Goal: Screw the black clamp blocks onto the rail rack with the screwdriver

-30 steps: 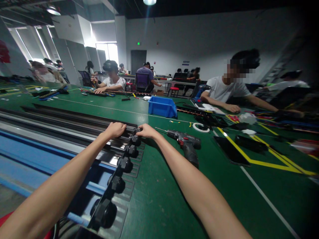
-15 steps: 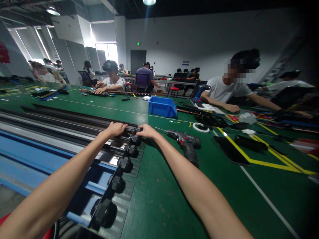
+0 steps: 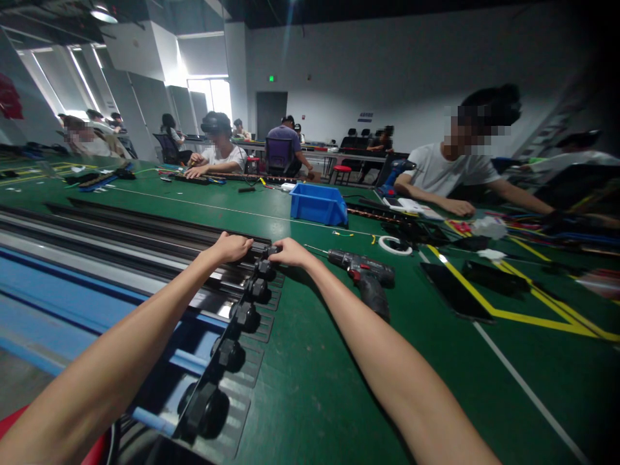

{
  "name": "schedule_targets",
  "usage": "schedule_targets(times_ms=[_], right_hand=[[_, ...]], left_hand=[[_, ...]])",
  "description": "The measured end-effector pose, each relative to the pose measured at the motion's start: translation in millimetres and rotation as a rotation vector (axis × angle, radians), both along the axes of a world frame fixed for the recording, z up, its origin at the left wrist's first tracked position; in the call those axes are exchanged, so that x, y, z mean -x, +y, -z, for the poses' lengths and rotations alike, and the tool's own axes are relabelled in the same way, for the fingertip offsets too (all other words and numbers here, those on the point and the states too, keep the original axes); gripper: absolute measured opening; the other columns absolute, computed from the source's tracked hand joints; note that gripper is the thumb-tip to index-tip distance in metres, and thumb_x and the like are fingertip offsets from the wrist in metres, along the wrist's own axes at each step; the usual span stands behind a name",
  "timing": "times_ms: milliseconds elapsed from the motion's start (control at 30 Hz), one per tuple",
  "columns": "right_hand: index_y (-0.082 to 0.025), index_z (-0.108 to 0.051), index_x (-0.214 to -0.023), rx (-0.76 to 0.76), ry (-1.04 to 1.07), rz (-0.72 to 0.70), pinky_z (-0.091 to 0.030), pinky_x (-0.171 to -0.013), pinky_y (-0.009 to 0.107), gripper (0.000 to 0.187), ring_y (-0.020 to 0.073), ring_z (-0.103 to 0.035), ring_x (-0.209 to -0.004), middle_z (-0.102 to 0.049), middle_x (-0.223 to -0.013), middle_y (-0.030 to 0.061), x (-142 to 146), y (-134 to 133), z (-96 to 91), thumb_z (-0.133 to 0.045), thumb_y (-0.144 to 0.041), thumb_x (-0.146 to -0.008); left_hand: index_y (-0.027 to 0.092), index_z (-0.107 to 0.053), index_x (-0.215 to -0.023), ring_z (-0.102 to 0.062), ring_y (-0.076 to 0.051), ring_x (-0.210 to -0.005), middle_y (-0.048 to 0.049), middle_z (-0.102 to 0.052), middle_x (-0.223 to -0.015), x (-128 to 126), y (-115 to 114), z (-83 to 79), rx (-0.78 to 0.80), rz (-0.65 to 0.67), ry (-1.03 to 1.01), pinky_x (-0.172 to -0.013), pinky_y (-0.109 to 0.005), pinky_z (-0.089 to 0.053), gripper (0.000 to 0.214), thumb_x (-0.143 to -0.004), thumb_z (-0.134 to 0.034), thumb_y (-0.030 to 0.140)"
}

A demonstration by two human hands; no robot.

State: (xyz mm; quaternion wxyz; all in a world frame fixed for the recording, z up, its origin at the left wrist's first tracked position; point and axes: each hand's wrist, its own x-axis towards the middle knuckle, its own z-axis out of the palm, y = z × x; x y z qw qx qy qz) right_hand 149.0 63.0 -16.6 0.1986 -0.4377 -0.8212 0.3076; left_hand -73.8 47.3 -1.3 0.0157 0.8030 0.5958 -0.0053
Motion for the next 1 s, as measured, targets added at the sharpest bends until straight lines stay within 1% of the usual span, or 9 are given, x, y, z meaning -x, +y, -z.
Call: schedule_targets(times_ms=[200,333,467,600,733,1000], right_hand=[[-0.011,-0.070,-0.080,-0.004,0.005,-0.003,-0.035,-0.053,0.019,0.014,0.0098,-0.050,-0.057,-0.062,-0.066,-0.0010,3,0,0.2,-0.067,-0.019,-0.070],[-0.011,-0.070,-0.081,-0.010,0.021,-0.005,-0.036,-0.054,0.019,0.014,0.0102,-0.052,-0.059,-0.063,-0.067,-0.0007,5,1,2.2,-0.067,-0.019,-0.070],[-0.011,-0.070,-0.082,-0.008,0.037,0.002,-0.037,-0.055,0.018,0.015,0.0105,-0.053,-0.060,-0.063,-0.069,-0.0004,4,2,5.0,-0.067,-0.019,-0.069],[-0.012,-0.069,-0.079,-0.001,0.056,-0.001,-0.036,-0.054,0.018,0.013,0.0102,-0.052,-0.060,-0.062,-0.067,-0.0011,3,2,6.8,-0.069,-0.020,-0.069],[-0.011,-0.069,-0.079,0.028,0.087,0.001,-0.037,-0.055,0.018,0.014,0.0099,-0.051,-0.060,-0.062,-0.068,-0.0009,4,4,8.8,-0.070,-0.020,-0.068],[-0.010,-0.070,-0.088,0.117,0.158,0.031,-0.040,-0.057,0.018,0.022,0.0101,-0.053,-0.061,-0.064,-0.072,0.0007,6,8,14.5,-0.070,-0.019,-0.068]], left_hand=[[0.016,-0.067,-0.099,-0.062,-0.030,-0.107,-0.0186,-0.070,-0.112,2,-1,-0.1,-0.011,-0.005,0.001,-0.094,-0.044,-0.035,0.061,-0.100,-0.014,0.045],[0.016,-0.068,-0.100,-0.062,-0.031,-0.108,-0.0188,-0.070,-0.115,4,-2,-0.1,-0.004,-0.036,-0.016,-0.095,-0.044,-0.035,0.061,-0.099,-0.014,0.045],[0.015,-0.068,-0.100,-0.062,-0.031,-0.108,-0.0196,-0.070,-0.114,4,-1,1.5,-0.012,-0.031,-0.015,-0.096,-0.045,-0.035,0.062,-0.099,-0.014,0.045],[0.014,-0.068,-0.100,-0.061,-0.032,-0.110,-0.0200,-0.069,-0.117,4,-2,1.6,-0.016,-0.037,-0.021,-0.096,-0.047,-0.036,0.062,-0.099,-0.014,0.045],[0.014,-0.069,-0.099,-0.061,-0.031,-0.112,-0.0193,-0.068,-0.119,3,-5,0.3,-0.016,-0.051,-0.039,-0.098,-0.046,-0.037,0.063,-0.099,-0.015,0.047],[0.015,-0.069,-0.103,-0.061,-0.033,-0.114,-0.0183,-0.068,-0.120,3,-7,0.0,-0.031,-0.056,-0.016,-0.097,-0.048,-0.040,0.062,-0.100,-0.016,0.046]])
